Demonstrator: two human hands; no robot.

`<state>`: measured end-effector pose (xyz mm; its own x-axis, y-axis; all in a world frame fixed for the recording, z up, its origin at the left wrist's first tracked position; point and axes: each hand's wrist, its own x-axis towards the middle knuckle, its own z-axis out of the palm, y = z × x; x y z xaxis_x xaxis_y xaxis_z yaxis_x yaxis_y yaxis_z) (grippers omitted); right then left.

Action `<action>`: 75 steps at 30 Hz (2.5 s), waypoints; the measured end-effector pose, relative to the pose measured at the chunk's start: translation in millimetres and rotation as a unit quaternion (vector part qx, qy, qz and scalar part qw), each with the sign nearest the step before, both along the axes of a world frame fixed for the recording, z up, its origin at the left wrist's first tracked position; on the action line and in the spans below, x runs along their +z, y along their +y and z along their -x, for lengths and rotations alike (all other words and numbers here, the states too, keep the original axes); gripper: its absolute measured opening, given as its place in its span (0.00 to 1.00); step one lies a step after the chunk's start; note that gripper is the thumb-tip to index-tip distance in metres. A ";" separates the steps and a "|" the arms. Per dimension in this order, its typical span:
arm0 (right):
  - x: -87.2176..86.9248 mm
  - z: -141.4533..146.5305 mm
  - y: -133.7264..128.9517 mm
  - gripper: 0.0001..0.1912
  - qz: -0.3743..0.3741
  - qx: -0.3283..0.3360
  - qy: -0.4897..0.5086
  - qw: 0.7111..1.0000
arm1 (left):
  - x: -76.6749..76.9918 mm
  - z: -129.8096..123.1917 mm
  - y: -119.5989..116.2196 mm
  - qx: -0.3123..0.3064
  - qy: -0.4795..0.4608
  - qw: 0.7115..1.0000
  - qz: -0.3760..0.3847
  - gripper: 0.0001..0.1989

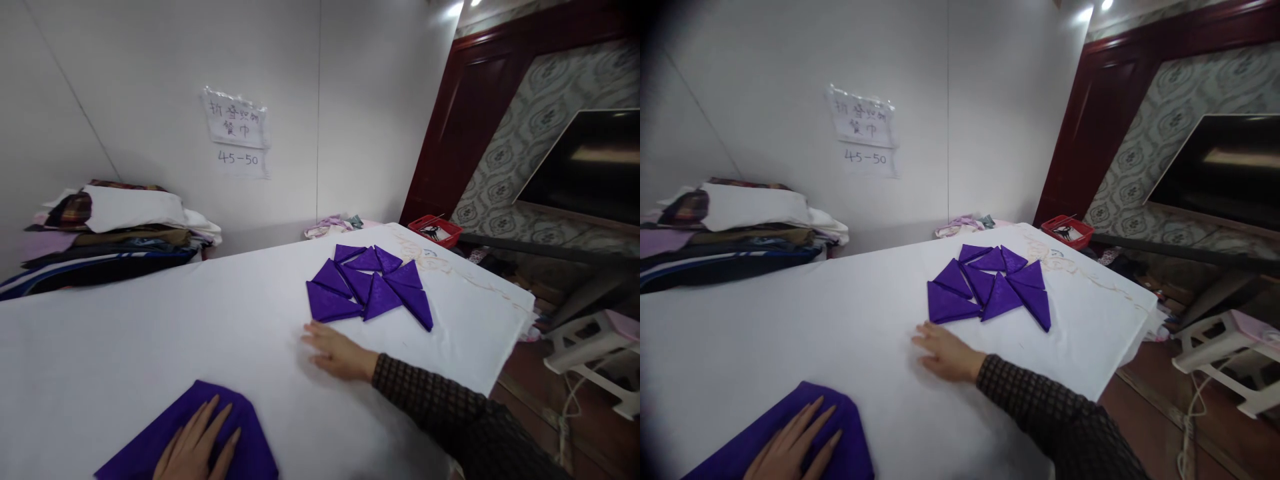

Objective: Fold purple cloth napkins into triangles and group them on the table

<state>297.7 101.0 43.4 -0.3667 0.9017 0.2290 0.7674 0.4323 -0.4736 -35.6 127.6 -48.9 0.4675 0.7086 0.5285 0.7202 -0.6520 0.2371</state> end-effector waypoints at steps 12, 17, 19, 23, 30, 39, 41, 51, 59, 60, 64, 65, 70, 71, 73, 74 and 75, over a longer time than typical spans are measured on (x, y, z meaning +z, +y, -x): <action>-1.1 125.4 -65.0 0.37 -0.023 0.054 -0.029 0.998 | 24.7 -13.6 -10.9 0.000 -0.044 0.999 -0.008 0.20; -16.1 124.7 -61.9 0.36 -0.022 0.050 -0.051 0.997 | 34.6 -12.8 -13.5 0.001 -0.030 0.999 -0.038 0.15; -21.0 124.9 -61.7 0.36 -0.020 0.057 -0.061 0.996 | 39.1 -12.1 -13.9 -0.002 -0.029 0.999 -0.037 0.14; -14.0 127.5 -68.7 0.27 -0.026 0.033 -0.020 0.999 | 51.5 -12.7 -17.1 -0.026 -0.035 0.999 -0.029 0.13; -0.2 134.5 -77.9 0.29 -0.027 -0.056 0.023 0.998 | 69.4 -20.1 -29.1 -0.034 -0.072 0.996 -0.035 0.16; -23.2 124.6 -52.2 0.22 0.059 -0.230 0.156 0.959 | 84.5 -11.4 -34.1 0.026 -0.106 0.992 -0.062 0.13; -25.0 116.7 -47.0 0.26 0.078 -0.256 0.198 0.943 | 85.2 -6.1 -31.9 0.071 -0.103 0.991 -0.044 0.14; -25.9 93.7 -43.1 0.35 0.167 -0.272 0.357 0.878 | 73.2 4.7 -29.3 0.117 -0.089 0.982 0.115 0.28; -16.8 100.5 -55.0 0.16 0.267 -0.122 0.661 0.691 | 58.6 -5.6 -23.7 0.122 -0.135 0.970 0.161 0.08; -15.8 102.4 -56.0 0.17 0.268 -0.116 0.667 0.685 | 58.3 -5.1 -22.5 0.120 -0.147 0.968 0.162 0.03; -12.2 107.3 -55.9 0.15 0.286 -0.158 0.653 0.684 | 62.9 -3.1 -19.8 0.119 -0.205 0.961 0.144 0.07; -10.4 107.3 -55.4 0.14 0.285 -0.168 0.649 0.685 | 65.7 -2.8 -19.8 0.122 -0.222 0.958 0.138 0.08; 12.5 100.6 -54.9 0.11 0.253 -0.156 0.632 0.716 | 93.2 3.7 -25.5 0.148 -0.381 0.901 0.146 0.13; 19.9 98.6 -55.3 0.11 0.246 -0.149 0.629 0.723 | 101.5 7.2 -28.0 0.144 -0.416 0.885 0.150 0.13; 35.8 94.6 -56.4 0.13 0.221 -0.135 0.626 0.736 | 119.4 16.4 -34.1 0.127 -0.455 0.868 0.153 0.12; 43.9 92.4 -57.1 0.13 0.202 -0.131 0.625 0.742 | 128.8 21.9 -37.6 0.116 -0.461 0.866 0.156 0.11; 51.9 90.0 -57.9 0.14 0.181 -0.130 0.623 0.750 | 138.3 27.8 -41.2 0.103 -0.459 0.867 0.161 0.11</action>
